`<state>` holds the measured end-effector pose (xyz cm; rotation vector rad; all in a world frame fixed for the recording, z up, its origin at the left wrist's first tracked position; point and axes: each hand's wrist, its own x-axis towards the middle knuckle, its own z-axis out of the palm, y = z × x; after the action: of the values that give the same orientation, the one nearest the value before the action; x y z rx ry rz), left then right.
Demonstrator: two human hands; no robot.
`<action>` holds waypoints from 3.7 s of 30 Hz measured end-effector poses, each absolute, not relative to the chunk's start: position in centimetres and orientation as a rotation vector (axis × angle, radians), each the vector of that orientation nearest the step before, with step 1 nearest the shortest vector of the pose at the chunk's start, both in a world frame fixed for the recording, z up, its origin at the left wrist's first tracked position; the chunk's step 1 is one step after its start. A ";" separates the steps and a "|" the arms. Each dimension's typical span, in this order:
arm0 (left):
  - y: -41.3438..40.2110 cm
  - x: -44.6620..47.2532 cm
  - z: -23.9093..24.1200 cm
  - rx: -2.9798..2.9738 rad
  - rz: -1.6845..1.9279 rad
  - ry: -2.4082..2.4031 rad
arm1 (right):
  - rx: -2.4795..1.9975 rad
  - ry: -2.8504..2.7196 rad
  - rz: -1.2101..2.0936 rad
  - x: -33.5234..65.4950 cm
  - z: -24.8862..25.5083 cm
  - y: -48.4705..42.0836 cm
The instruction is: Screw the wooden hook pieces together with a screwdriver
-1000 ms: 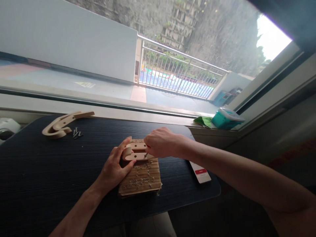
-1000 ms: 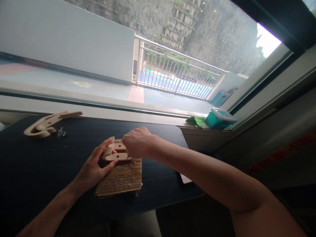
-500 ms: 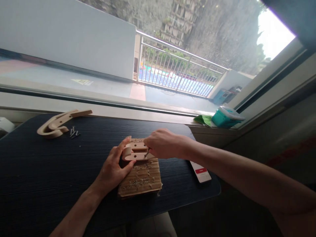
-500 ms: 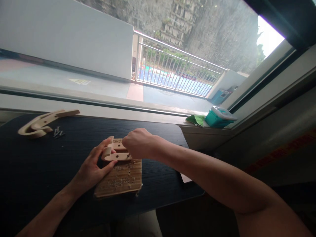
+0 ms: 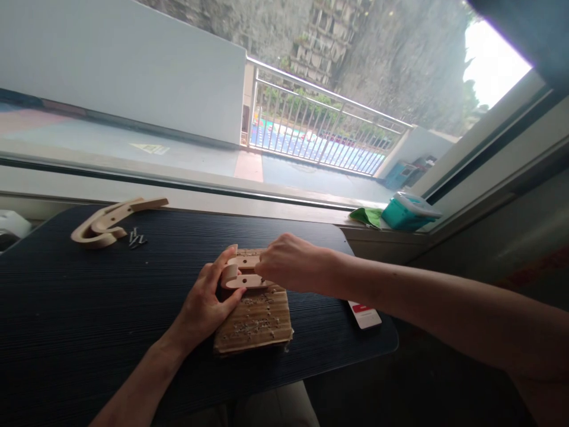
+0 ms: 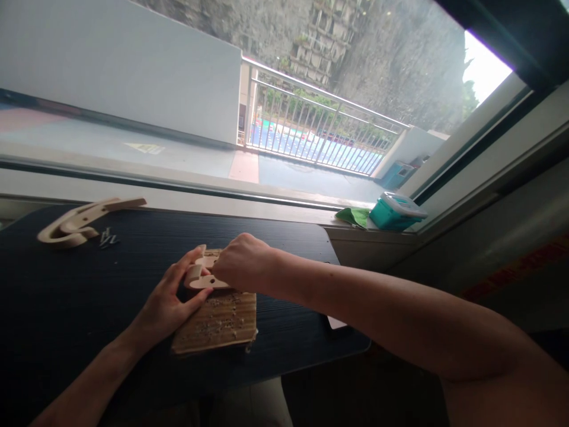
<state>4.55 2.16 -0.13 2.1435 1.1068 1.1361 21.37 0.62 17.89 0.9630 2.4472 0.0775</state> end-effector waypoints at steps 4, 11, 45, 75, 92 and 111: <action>2.1 4.5 -0.1 2.148 1.120 1.127 | 1.024 2.392 -0.039 21.6 17.4 1.1; 2.4 4.7 -0.2 2.183 1.135 1.120 | 1.434 2.212 -0.233 21.6 17.2 1.8; 2.2 4.6 -0.2 2.161 1.150 1.112 | 0.910 2.432 0.109 21.2 17.2 0.7; 2.1 4.6 0.0 2.157 1.114 1.114 | 1.069 2.316 -0.093 21.2 17.9 1.5; 2.1 4.6 0.1 2.144 1.113 1.110 | 0.940 2.393 0.071 21.3 19.1 0.0; 2.1 4.5 0.0 2.157 1.131 1.106 | 1.333 2.259 -0.060 21.5 20.0 1.9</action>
<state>4.52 2.06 0.04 2.1568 1.1064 1.1311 21.45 1.87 19.98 1.3331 2.2592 -0.0604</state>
